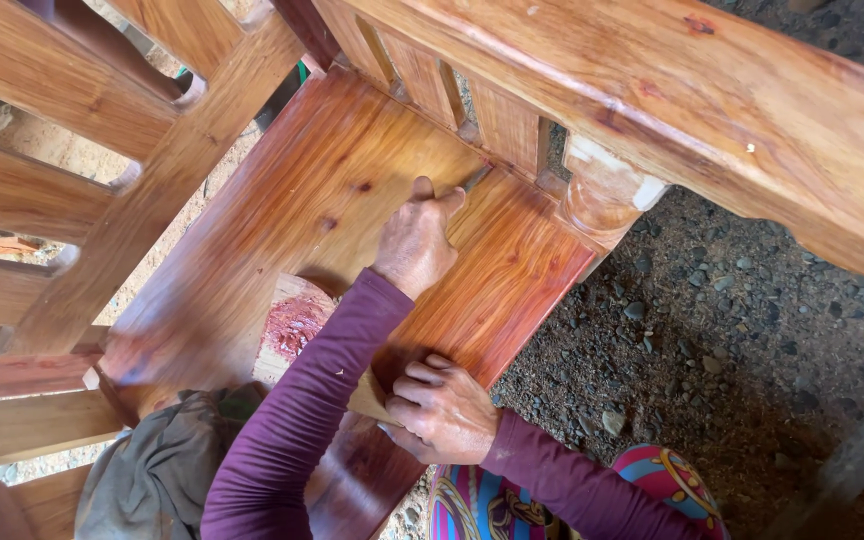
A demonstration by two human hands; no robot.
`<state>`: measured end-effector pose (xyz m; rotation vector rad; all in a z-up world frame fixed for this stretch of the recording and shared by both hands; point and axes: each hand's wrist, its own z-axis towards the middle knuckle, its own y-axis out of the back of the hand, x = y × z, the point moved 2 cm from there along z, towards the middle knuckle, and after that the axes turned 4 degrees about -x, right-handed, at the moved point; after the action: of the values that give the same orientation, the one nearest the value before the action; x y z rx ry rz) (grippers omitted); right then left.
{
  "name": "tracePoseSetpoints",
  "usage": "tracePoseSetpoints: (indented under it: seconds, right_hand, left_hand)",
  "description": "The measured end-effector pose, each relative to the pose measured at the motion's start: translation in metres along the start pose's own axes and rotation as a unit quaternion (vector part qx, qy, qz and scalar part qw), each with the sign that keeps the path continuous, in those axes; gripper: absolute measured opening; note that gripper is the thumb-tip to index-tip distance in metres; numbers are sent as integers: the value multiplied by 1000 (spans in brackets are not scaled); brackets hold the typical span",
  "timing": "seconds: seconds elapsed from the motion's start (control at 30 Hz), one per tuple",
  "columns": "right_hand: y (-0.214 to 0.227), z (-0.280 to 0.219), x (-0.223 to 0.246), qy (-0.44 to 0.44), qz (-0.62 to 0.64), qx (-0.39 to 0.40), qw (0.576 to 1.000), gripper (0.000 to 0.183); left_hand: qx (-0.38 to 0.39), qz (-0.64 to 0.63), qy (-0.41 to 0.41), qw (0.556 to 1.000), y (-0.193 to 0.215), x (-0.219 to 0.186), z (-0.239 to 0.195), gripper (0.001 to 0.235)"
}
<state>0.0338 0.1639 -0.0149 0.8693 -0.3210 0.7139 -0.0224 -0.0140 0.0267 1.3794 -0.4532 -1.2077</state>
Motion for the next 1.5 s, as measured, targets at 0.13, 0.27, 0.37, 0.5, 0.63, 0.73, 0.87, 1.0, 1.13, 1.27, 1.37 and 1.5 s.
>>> tracePoseSetpoints:
  seconds: [0.13, 0.27, 0.37, 0.5, 0.63, 0.73, 0.87, 1.0, 1.13, 1.27, 1.37, 1.5]
  right_hand:
    - [2, -1, 0, 1, 5, -4, 1000, 21]
    - [3, -1, 1, 12, 13, -16, 1000, 22]
    - [6, 0, 4, 7, 21, -26, 999, 21]
    - [4, 0, 1, 11, 18, -27, 999, 22]
    - [6, 1, 2, 14, 22, -32, 999, 21]
    - [5, 0, 0, 10, 24, -33, 999, 21]
    - [6, 0, -1, 9, 27, -41, 999, 20]
    - [4, -2, -3, 10, 26, -39, 999, 21]
    - [3, -2, -3, 8, 22, -37, 999, 21]
    - [2, -3, -4, 13, 23, -38, 999, 21]
    - [1, -4, -5, 9, 16, -31, 999, 22]
    - [3, -2, -5, 2, 26, -27, 999, 23]
  left_hand:
    - [14, 21, -6, 1000, 3, -1, 1, 60]
    - [17, 59, -5, 998, 9, -3, 3, 56]
    - [-4, 69, -23, 997, 21, -8, -1, 50]
    - [-60, 110, -41, 991, 34, -20, -4, 47]
    - [-101, 193, -46, 975, 24, -19, 2, 33]
    - [-116, 221, -54, 967, 17, -22, 4, 30]
    - [-121, 237, -56, 962, 10, -24, 7, 29]
    - [-117, 242, -48, 962, 7, -23, 8, 25]
    - [-117, 241, -53, 962, 8, -24, 9, 28]
    - [-117, 231, -64, 964, 11, -27, 13, 30]
    - [-87, 234, -60, 967, 16, -28, 23, 19]
    - [-21, 243, -54, 968, 16, -25, 42, 8]
